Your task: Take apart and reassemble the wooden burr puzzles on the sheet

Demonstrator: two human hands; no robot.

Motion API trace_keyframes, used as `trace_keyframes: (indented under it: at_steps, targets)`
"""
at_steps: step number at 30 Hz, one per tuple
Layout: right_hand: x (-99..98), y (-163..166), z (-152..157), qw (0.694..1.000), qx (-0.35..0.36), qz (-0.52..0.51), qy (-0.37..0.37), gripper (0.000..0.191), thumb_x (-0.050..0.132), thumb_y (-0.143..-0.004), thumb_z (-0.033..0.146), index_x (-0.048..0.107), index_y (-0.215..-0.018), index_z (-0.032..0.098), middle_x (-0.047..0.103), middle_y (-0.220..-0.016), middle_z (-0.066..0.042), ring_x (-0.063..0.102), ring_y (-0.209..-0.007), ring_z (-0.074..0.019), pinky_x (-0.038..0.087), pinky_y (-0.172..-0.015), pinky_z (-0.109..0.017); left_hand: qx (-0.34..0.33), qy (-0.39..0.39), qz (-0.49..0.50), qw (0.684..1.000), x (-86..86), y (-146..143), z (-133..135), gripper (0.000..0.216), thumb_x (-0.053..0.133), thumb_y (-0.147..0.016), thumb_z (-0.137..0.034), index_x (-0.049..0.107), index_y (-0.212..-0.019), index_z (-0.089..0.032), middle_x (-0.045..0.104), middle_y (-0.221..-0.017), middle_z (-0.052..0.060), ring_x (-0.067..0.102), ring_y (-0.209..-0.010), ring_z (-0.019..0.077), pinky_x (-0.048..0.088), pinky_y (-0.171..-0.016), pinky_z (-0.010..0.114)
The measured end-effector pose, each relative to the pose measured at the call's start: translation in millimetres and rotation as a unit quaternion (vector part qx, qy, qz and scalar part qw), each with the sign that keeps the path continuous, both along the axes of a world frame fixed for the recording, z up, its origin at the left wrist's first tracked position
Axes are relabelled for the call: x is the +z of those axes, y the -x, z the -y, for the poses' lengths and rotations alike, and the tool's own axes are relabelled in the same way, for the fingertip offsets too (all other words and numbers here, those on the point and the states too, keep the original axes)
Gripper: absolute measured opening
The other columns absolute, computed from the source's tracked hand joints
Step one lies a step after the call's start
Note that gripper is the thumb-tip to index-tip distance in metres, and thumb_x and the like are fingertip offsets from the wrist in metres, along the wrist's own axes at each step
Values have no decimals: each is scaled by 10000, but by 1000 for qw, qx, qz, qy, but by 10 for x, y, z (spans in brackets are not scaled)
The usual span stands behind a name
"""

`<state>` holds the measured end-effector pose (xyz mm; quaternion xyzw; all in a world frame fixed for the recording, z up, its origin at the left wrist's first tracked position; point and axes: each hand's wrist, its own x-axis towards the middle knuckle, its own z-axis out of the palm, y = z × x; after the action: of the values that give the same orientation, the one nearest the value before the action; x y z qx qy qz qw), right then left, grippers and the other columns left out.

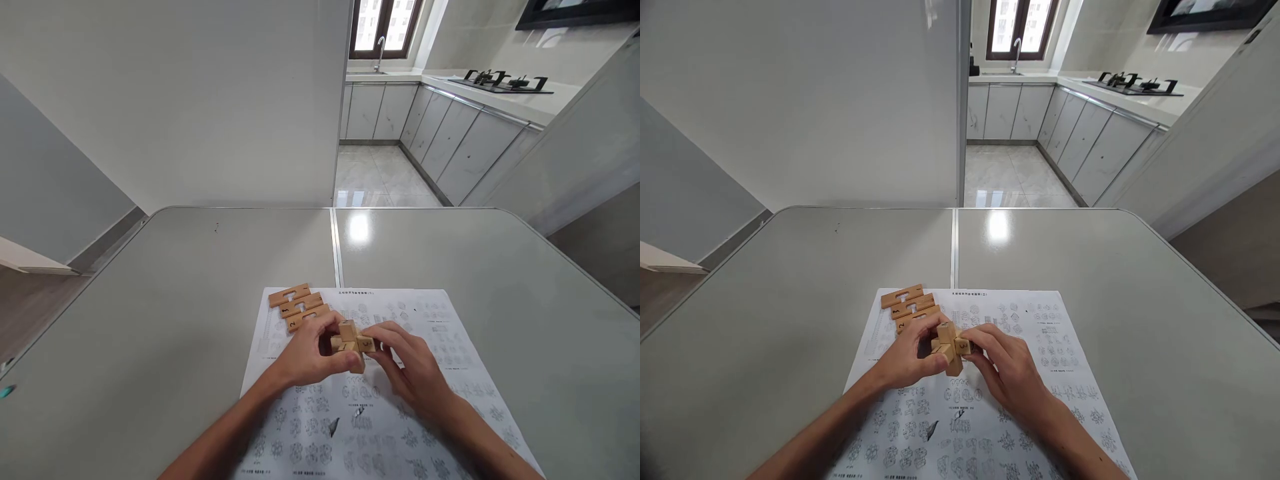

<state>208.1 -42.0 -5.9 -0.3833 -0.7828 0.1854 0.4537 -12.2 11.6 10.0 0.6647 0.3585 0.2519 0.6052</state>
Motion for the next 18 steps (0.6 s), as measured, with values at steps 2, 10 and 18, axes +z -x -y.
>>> trace_keyframes:
  at_steps: [2,10,18]
  targets:
    - [4,2,3,1000,2,1,-8,310,531,-1052,86,585,-1316,241,728,-1040,-67,686,-808,-174,573,-668,-281,-13,-13,-4,1000,-2,3,-10,561,715,-787,-724,539,-836,-194,467,-736,-33,398,-660,127,310,-612,276]
    - [-5,-5,24,1000,6,8,13,375,540,-1049,90,584,-1367,283,739,-1087,-72,728,-890,-210,609,-727,-323,-39,-21,-15,999,27,10,-33,615,658,-788,-799,530,-815,-198,457,-734,-28,392,-667,138,300,-623,282]
    - [-7,-11,15,1000,5,9,21,348,545,-1049,116,577,-1353,282,699,-1099,-76,673,-827,-197,581,-663,-325,-36,-20,-17,999,28,12,-34,656,645,-773,-841,543,-833,-195,466,-742,-24,394,-672,138,308,-618,275]
